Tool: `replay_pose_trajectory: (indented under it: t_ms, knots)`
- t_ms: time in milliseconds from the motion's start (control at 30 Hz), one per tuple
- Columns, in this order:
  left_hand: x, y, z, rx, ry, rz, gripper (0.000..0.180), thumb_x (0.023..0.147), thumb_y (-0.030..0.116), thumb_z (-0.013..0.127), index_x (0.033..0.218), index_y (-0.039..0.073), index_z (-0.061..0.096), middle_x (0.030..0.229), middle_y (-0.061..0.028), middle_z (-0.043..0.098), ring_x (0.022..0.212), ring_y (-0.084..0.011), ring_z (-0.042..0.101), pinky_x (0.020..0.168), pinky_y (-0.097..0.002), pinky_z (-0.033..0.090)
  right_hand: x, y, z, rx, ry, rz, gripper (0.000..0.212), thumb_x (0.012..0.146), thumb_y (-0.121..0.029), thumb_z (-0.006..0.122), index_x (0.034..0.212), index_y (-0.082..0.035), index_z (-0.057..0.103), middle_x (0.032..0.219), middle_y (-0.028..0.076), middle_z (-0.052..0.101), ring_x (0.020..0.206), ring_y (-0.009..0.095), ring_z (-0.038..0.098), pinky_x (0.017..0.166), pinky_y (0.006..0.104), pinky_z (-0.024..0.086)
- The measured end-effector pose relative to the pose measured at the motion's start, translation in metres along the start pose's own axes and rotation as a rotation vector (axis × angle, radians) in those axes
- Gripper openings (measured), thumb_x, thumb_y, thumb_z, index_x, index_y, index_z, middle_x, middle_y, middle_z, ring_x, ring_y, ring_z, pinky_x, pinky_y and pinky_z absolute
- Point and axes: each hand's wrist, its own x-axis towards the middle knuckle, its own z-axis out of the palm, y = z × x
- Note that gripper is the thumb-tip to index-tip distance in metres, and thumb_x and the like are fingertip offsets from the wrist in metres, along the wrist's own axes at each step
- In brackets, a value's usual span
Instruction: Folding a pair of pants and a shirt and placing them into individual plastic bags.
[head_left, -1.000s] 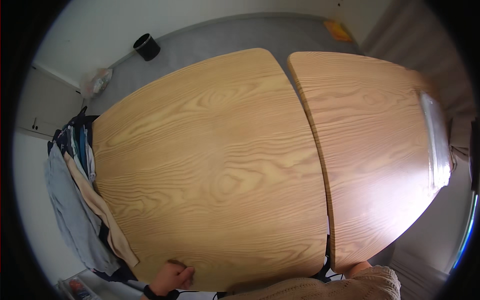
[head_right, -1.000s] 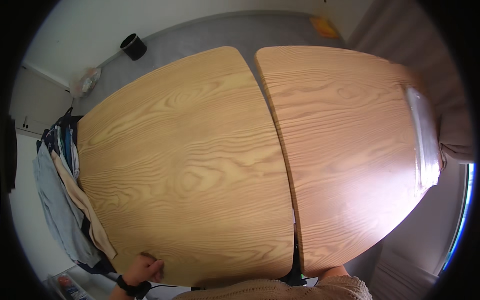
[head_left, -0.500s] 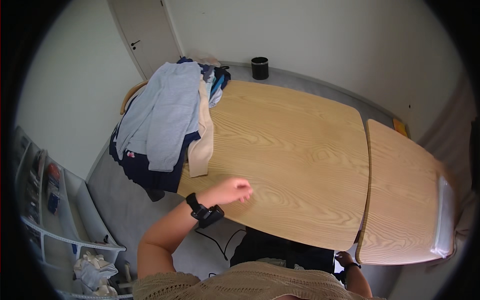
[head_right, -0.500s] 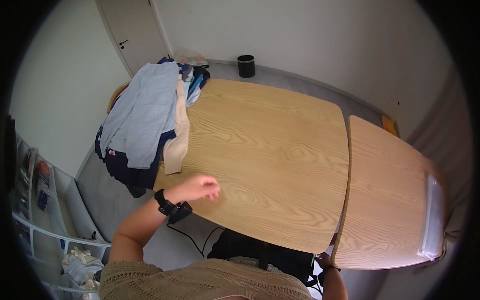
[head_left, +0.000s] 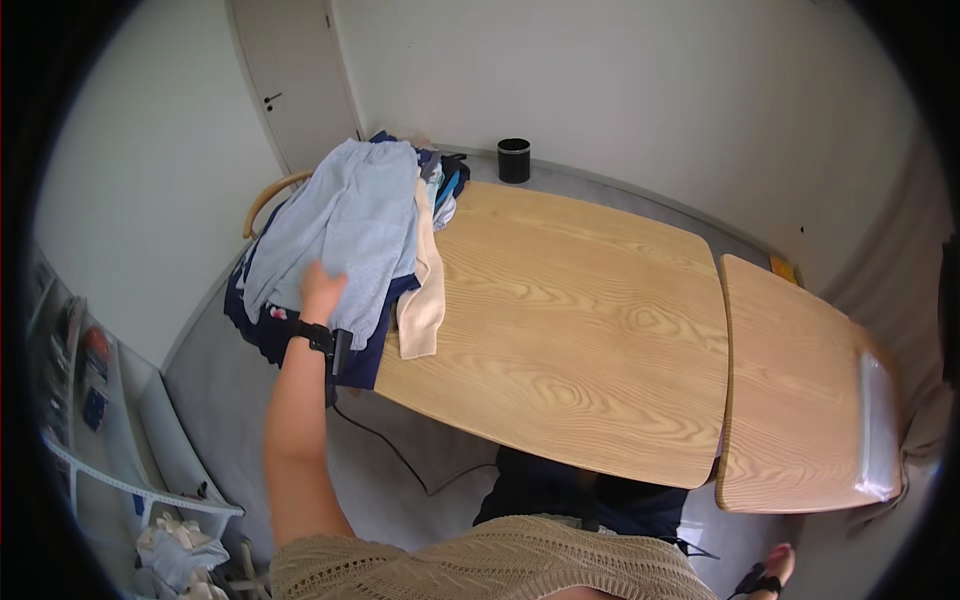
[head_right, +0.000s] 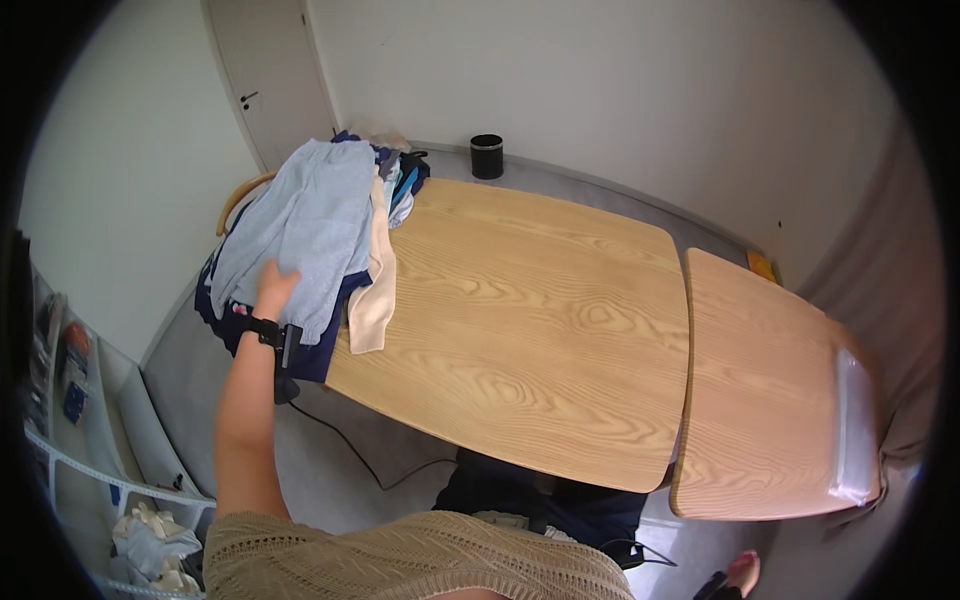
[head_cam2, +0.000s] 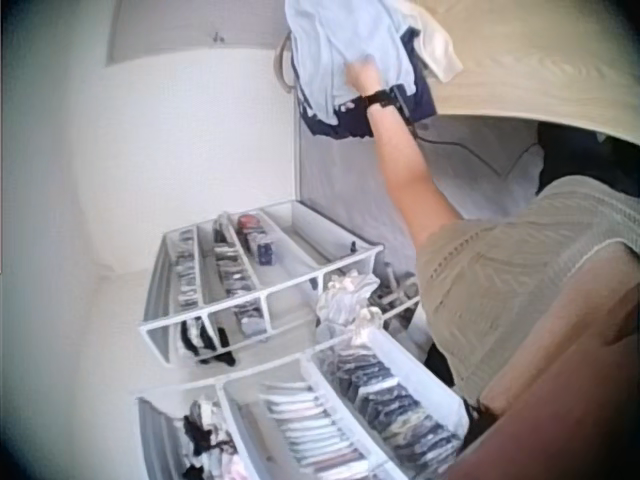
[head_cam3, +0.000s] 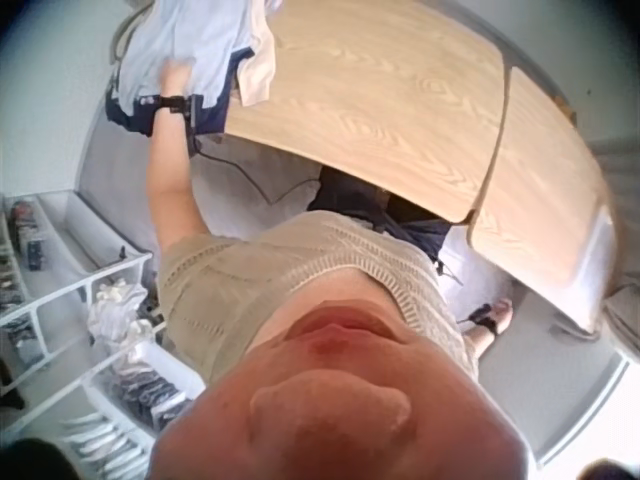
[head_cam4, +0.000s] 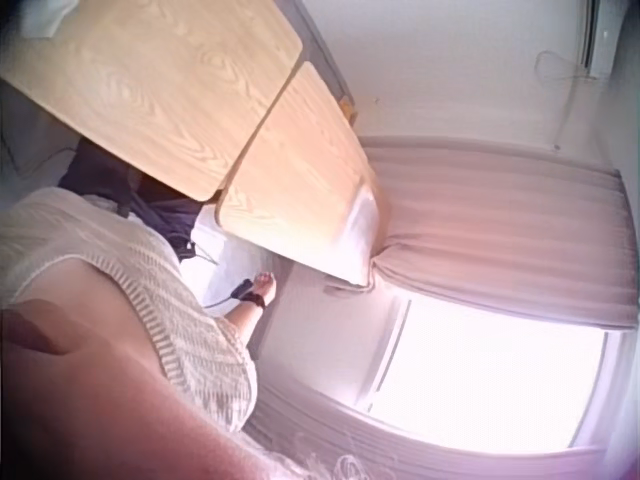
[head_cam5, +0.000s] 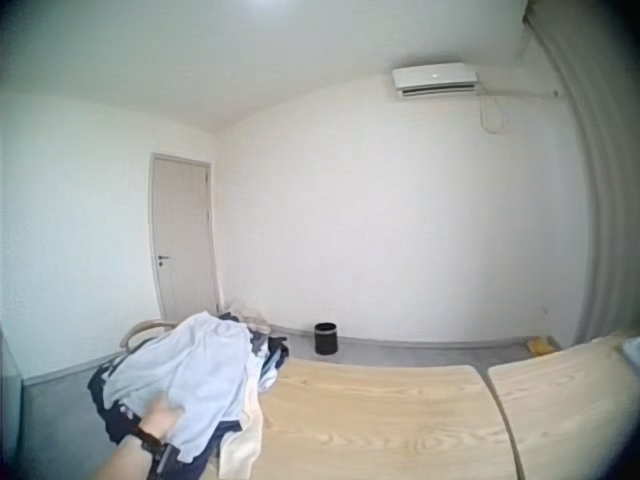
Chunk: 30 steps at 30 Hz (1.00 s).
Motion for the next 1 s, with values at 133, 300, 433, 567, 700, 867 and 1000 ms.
replay_pose_trajectory:
  t_ms: [133, 300, 433, 567, 700, 867, 1000]
  knots:
    - [0.004, 0.005, -0.002, -0.036, -0.050, -0.006, 0.059, 0.075, 0.027, 0.068, 0.119, -0.009, 0.049, 0.111, -0.0272, 0.059, 0.104, -0.0394, 0.057, 0.089, -0.0437, 0.045, -0.058, -0.029, 0.073, 0.093, 0.103, -0.282, 0.038, 0.093, -0.032, 0.053, 0.123, -0.009, 0.056, 0.107, -0.001, 0.052, 0.093, 0.008, 0.049, 0.085, 0.0226, 0.042]
    - [0.016, 0.127, 0.016, -1.248, -0.471, -0.319, 0.042, 0.086, 0.022, 0.056, 0.116, -0.006, 0.051, 0.108, -0.0147, 0.060, 0.092, -0.0263, 0.059, 0.083, -0.0381, 0.048, -0.168, -0.073, 0.168, 0.300, -0.367, -0.482, 0.027, 0.097, -0.016, 0.046, 0.119, -0.003, 0.056, 0.077, 0.000, 0.048, 0.070, 0.009, 0.048, 0.066, 0.0219, 0.045]
    - [0.026, 0.232, 0.034, -1.406, -0.485, -0.455, 0.030, 0.087, 0.023, 0.055, 0.106, -0.001, 0.055, 0.103, -0.0135, 0.060, 0.091, -0.0255, 0.058, 0.083, -0.0414, 0.046, -0.232, -0.052, 0.271, 0.323, -0.682, -0.165, 0.020, 0.096, -0.017, 0.049, 0.109, -0.005, 0.057, 0.083, -0.001, 0.058, 0.073, 0.008, 0.052, 0.062, 0.0210, 0.042]
    - [-0.054, 0.389, 0.022, -1.595, -0.704, -0.348, 0.018, 0.087, 0.021, 0.056, 0.093, 0.004, 0.054, 0.092, -0.0089, 0.057, 0.084, -0.0203, 0.054, 0.079, -0.0392, 0.045, -0.264, -0.023, 0.338, 0.140, -0.736, -0.075, 0.014, 0.093, -0.018, 0.054, 0.098, -0.005, 0.058, 0.075, -0.001, 0.052, 0.071, 0.009, 0.050, 0.063, 0.0226, 0.041]
    - [-0.165, 0.513, -0.012, -1.732, -1.020, -0.243, 0.015, 0.091, 0.018, 0.054, 0.097, 0.004, 0.056, 0.097, -0.0092, 0.063, 0.087, -0.0219, 0.059, 0.078, -0.0397, 0.048, -0.259, -0.014, 0.356, 0.034, -0.854, -0.034, 0.041, 0.096, -0.028, 0.050, 0.126, -0.001, 0.047, 0.109, 0.009, 0.059, 0.097, 0.018, 0.057, 0.081, 0.0290, 0.046]
    - [-0.316, 0.525, -0.016, -1.601, -1.599, 0.116, 0.023, 0.092, 0.022, 0.056, 0.105, 0.004, 0.055, 0.103, -0.0064, 0.062, 0.093, -0.0171, 0.059, 0.083, -0.0310, 0.047, -0.245, -0.001, 0.359, 0.042, -0.761, 0.018, 0.049, 0.096, -0.034, 0.049, 0.132, -0.002, 0.042, 0.121, 0.010, 0.056, 0.108, 0.021, 0.055, 0.093, 0.0351, 0.044]
    - [-0.332, 0.486, -0.041, -0.946, -1.784, 0.399, 0.045, 0.092, 0.026, 0.056, 0.129, 0.000, 0.047, 0.117, -0.0071, 0.057, 0.104, -0.0149, 0.055, 0.087, -0.0275, 0.044, -0.208, 0.025, 0.338, 0.162, -0.750, 0.132, 0.045, 0.098, -0.030, 0.044, 0.134, -0.004, 0.041, 0.124, 0.010, 0.056, 0.111, 0.022, 0.055, 0.097, 0.0390, 0.042]
